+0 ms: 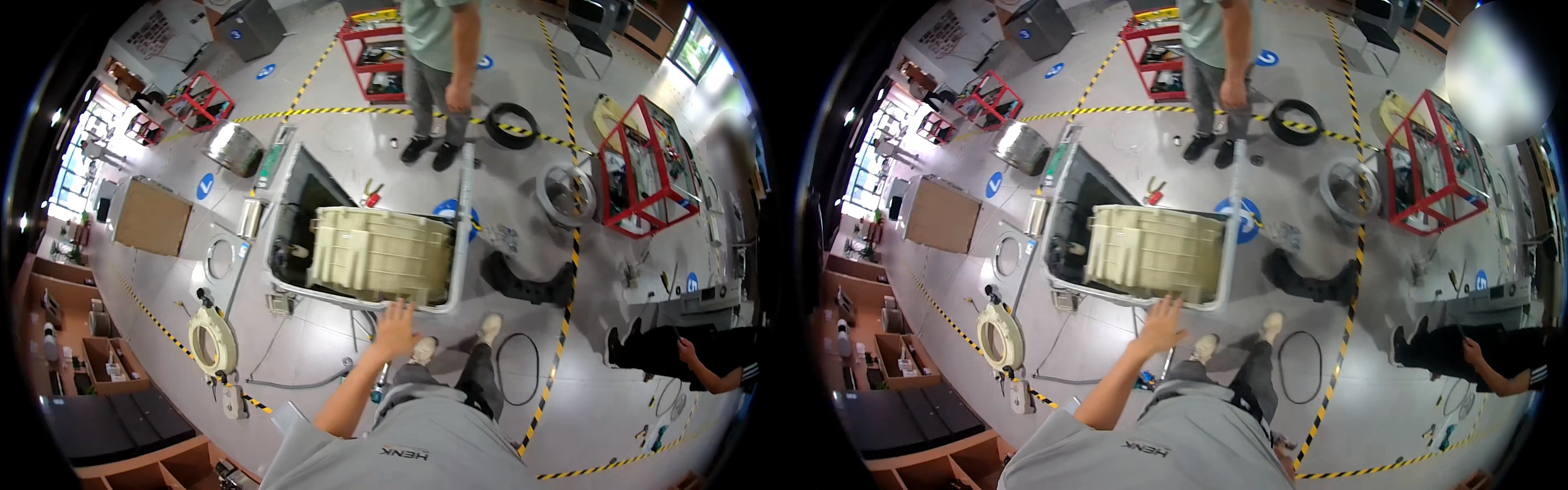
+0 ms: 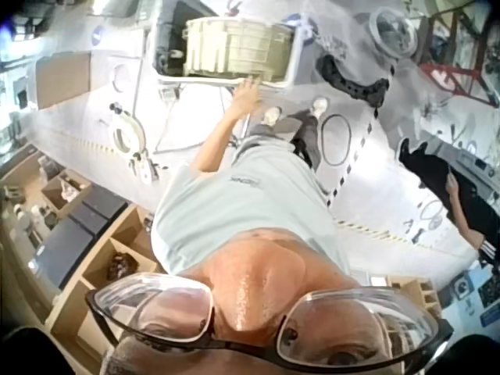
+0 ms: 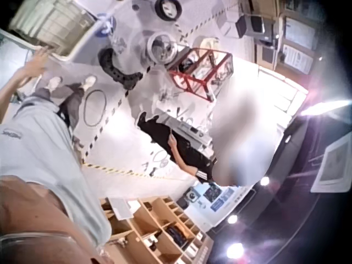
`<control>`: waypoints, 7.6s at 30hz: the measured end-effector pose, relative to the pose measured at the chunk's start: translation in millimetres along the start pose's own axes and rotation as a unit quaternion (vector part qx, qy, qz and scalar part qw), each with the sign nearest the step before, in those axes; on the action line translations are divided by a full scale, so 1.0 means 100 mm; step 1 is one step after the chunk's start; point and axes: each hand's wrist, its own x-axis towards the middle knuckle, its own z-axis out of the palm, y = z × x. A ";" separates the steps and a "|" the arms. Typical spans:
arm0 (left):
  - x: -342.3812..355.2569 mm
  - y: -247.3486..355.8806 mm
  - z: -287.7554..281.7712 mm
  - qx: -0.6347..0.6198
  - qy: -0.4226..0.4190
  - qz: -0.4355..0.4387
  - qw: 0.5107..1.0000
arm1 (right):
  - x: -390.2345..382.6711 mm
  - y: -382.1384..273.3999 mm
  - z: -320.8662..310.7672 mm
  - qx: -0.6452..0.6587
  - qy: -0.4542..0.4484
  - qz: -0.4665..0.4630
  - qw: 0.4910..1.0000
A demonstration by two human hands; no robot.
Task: The person uses a hammer and a rod to tap parts of a disassembled washing machine drum assembly, then uses a screwdriver to work on internal components while sitting on the floor.
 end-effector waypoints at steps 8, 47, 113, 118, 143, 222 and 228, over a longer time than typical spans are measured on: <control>0.11 0.09 0.13 0.019 -0.014 -0.113 0.993 | 0.50 -0.95 -1.05 -0.005 -0.037 0.029 0.999; 0.18 0.58 0.07 -0.027 0.017 -0.172 0.985 | 0.13 -2.51 -1.06 -0.206 -0.013 -0.037 0.978; 0.11 0.24 0.49 0.193 0.137 0.036 0.971 | 0.33 0.15 -0.66 -0.158 0.036 0.028 0.986; 0.03 0.19 0.35 0.337 0.055 0.030 0.940 | 0.11 0.62 -0.75 -0.144 0.016 0.012 0.989; 0.71 3.24 1.12 0.069 0.035 0.260 0.963 | 0.48 0.97 -1.90 0.134 0.063 0.136 0.979; -4.19 1.38 1.03 -0.955 0.055 0.058 0.286 | 0.45 -0.45 -1.71 -0.574 0.009 -0.209 0.792; -4.61 1.11 1.70 -0.714 0.171 -0.258 0.628 | -0.68 -0.71 -0.69 -0.694 0.007 -0.263 0.670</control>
